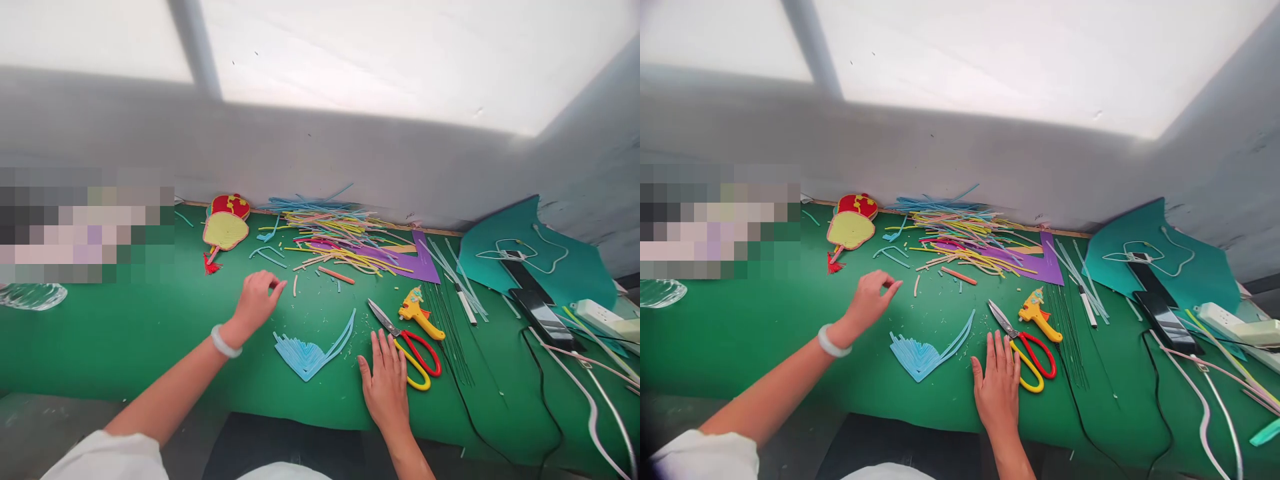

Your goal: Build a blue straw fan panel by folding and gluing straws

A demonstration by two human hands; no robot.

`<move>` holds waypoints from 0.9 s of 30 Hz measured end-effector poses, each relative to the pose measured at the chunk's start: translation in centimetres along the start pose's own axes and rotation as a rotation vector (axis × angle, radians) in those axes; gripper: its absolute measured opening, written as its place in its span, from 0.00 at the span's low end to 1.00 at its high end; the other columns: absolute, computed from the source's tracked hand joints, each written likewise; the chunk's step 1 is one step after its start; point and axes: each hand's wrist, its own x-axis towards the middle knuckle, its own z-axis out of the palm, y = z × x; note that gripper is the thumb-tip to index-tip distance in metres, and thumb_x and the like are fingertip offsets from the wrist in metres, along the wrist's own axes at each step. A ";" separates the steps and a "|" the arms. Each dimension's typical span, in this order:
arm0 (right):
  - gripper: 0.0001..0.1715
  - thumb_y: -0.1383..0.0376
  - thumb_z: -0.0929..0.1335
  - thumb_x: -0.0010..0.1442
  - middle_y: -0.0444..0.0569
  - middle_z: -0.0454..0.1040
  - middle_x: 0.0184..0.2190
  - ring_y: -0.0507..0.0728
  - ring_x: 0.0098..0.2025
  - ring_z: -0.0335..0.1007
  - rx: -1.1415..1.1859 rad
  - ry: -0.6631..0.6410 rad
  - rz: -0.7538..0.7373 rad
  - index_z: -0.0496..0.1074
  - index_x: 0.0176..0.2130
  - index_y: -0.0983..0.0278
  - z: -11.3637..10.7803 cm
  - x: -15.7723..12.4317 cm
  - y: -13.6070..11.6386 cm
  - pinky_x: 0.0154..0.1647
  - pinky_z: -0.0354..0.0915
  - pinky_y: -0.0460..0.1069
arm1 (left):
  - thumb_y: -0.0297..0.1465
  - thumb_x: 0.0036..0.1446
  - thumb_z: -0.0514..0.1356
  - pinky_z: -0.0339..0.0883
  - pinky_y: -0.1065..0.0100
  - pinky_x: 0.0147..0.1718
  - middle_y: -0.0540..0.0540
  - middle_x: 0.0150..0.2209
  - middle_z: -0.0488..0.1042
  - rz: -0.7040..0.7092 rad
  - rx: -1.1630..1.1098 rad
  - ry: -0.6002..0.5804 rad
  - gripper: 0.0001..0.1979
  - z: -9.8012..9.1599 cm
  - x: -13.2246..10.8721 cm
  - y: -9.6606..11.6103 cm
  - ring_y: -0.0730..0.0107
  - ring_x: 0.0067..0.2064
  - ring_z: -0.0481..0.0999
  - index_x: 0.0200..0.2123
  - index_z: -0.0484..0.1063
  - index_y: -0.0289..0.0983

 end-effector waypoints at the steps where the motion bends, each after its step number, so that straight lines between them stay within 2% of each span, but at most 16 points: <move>1: 0.40 0.46 0.50 0.71 0.56 0.56 0.69 0.65 0.72 0.45 0.004 0.002 0.003 0.50 0.71 0.65 0.0 0.0 0.0 0.70 0.44 0.66 | 0.39 0.67 0.53 0.65 0.57 0.47 0.44 0.34 0.75 0.005 0.006 -0.005 0.14 0.5 2.0 0.0 0.60 0.40 0.74 0.32 0.71 0.39; 5: 0.39 0.46 0.51 0.71 0.56 0.57 0.69 0.64 0.71 0.47 0.016 0.024 0.013 0.52 0.70 0.65 0.1 0.1 0.0 0.70 0.46 0.65 | 0.35 0.66 0.55 0.60 0.56 0.54 0.42 0.44 0.78 0.076 0.023 -0.058 0.10 4.1 8.9 0.5 0.57 0.49 0.73 0.40 0.75 0.39; 7: 0.39 0.46 0.52 0.71 0.56 0.58 0.68 0.65 0.71 0.48 0.023 0.031 0.018 0.53 0.70 0.65 0.2 0.1 0.0 0.70 0.47 0.65 | 0.34 0.65 0.55 0.58 0.54 0.57 0.40 0.50 0.77 0.107 0.035 -0.074 0.12 6.1 11.7 1.2 0.56 0.54 0.71 0.46 0.75 0.39; 13: 0.37 0.46 0.54 0.70 0.54 0.59 0.68 0.66 0.69 0.52 0.044 0.049 0.030 0.53 0.70 0.61 0.3 0.0 0.1 0.68 0.50 0.66 | 0.31 0.66 0.53 0.44 0.45 0.66 0.37 0.65 0.64 0.175 0.093 -0.067 0.21 10.6 19.5 2.7 0.53 0.67 0.57 0.60 0.67 0.37; 16: 0.37 0.46 0.54 0.70 0.52 0.60 0.68 0.66 0.69 0.53 0.044 0.065 0.039 0.52 0.70 0.60 0.7 -0.1 0.3 0.68 0.50 0.67 | 0.30 0.68 0.50 0.48 0.43 0.65 0.36 0.65 0.64 0.153 0.139 -0.038 0.20 11.7 23.2 2.2 0.52 0.67 0.58 0.61 0.66 0.37; 18: 0.37 0.46 0.55 0.69 0.53 0.62 0.67 0.66 0.68 0.55 0.028 0.084 0.035 0.53 0.69 0.60 1.1 -0.1 0.5 0.68 0.51 0.66 | 0.32 0.69 0.52 0.58 0.44 0.61 0.36 0.62 0.67 0.128 0.174 -0.017 0.17 12.0 25.4 1.5 0.53 0.63 0.65 0.58 0.68 0.37; 20: 0.38 0.46 0.55 0.69 0.53 0.63 0.65 0.67 0.67 0.57 0.010 0.101 0.030 0.53 0.69 0.61 1.7 -0.1 0.7 0.67 0.52 0.67 | 0.37 0.65 0.58 0.70 0.50 0.52 0.39 0.57 0.70 0.108 0.211 -0.008 0.18 12.3 27.2 0.7 0.58 0.54 0.73 0.56 0.68 0.37; 23: 0.38 0.45 0.55 0.69 0.54 0.65 0.65 0.68 0.66 0.59 -0.007 0.118 0.021 0.54 0.69 0.61 2.3 -0.2 1.1 0.65 0.53 0.67 | 0.38 0.64 0.60 0.73 0.53 0.47 0.41 0.54 0.71 0.087 0.264 -0.019 0.19 12.6 29.1 -0.3 0.60 0.50 0.75 0.55 0.69 0.37; 27: 0.39 0.45 0.56 0.68 0.55 0.65 0.64 0.69 0.65 0.60 -0.024 0.121 0.014 0.54 0.69 0.61 2.3 -0.2 1.2 0.64 0.54 0.67 | 0.38 0.64 0.60 0.73 0.53 0.48 0.40 0.54 0.71 0.050 0.321 -0.038 0.19 13.1 30.0 -1.0 0.60 0.50 0.75 0.55 0.68 0.36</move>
